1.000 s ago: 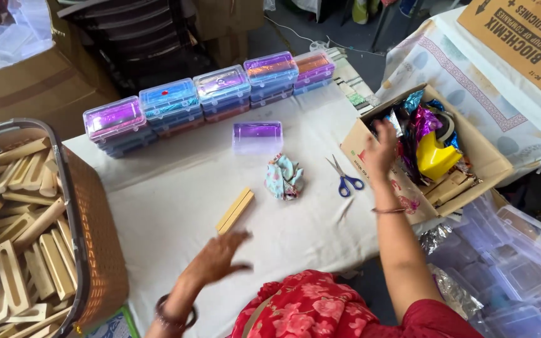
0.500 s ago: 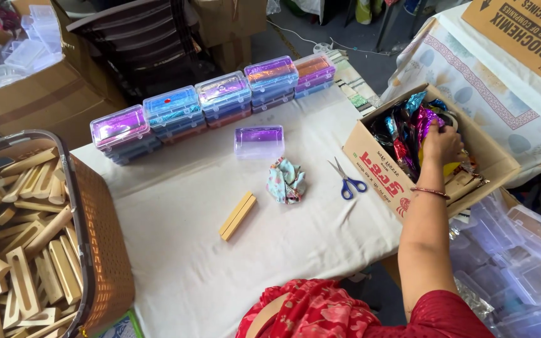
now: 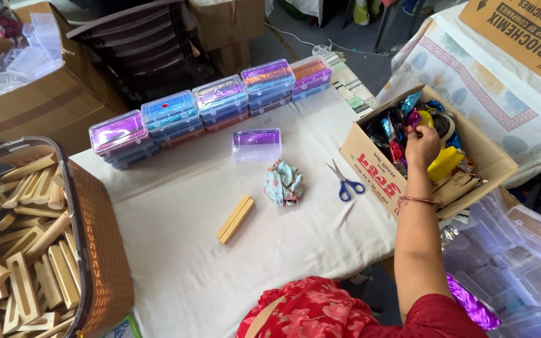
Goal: The person wipes wooden handle-shaped pieces one at a time with a cloth at a work table, placing each wiped piece aside. At one point they take a piece from a box, wrap it in purple foil, and set it down, then resume wiping more pieces from a large basket.
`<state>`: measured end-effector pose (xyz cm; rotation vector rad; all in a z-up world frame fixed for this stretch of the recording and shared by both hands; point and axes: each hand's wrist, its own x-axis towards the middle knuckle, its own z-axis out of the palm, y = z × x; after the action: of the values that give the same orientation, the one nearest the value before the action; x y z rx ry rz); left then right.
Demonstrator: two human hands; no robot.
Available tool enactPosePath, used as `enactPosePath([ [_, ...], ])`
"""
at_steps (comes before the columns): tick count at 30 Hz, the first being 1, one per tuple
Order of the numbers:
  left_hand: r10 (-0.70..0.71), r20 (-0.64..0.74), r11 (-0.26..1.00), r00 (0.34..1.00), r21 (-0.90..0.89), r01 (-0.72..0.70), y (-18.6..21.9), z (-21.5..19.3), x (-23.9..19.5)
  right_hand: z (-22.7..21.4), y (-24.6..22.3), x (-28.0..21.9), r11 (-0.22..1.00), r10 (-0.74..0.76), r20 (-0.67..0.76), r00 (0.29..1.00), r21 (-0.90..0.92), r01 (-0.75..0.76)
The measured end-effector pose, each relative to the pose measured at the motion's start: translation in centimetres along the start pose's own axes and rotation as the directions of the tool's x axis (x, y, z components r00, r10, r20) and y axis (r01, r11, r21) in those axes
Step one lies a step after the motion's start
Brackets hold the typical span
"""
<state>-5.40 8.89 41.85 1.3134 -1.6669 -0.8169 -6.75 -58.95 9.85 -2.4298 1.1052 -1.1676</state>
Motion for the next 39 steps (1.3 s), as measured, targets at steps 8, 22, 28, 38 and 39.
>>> enactPosePath([
  [8,-0.025,-0.088,1.000,0.996,-0.012,0.024,-12.8,1.6,19.6,0.4,2.3,-0.1,0.974,0.135,0.037,0.990,0.178,-0.139],
  [22,-0.217,-0.464,0.786,0.859,0.439,0.435,-33.0,4.6,48.8,-0.4,-1.1,-1.6,0.998,0.012,0.002,1.000,0.056,-0.012],
  [28,-0.356,-0.538,0.634,0.764,0.461,0.621,-33.9,4.6,53.2,-2.3,-2.9,-1.5,0.995,0.098,0.103,0.990,-0.033,-0.095],
  [38,-0.495,-0.546,0.538,0.676,0.418,0.732,-37.6,3.6,55.7,-2.4,-3.2,-2.2,0.975,0.216,0.094,0.972,-0.071,-0.210],
  [39,-0.499,-0.543,0.538,0.676,0.418,0.732,-37.5,3.6,55.7,-2.2,-3.0,-2.3,0.974,0.219,0.097,0.971,-0.073,-0.213],
])
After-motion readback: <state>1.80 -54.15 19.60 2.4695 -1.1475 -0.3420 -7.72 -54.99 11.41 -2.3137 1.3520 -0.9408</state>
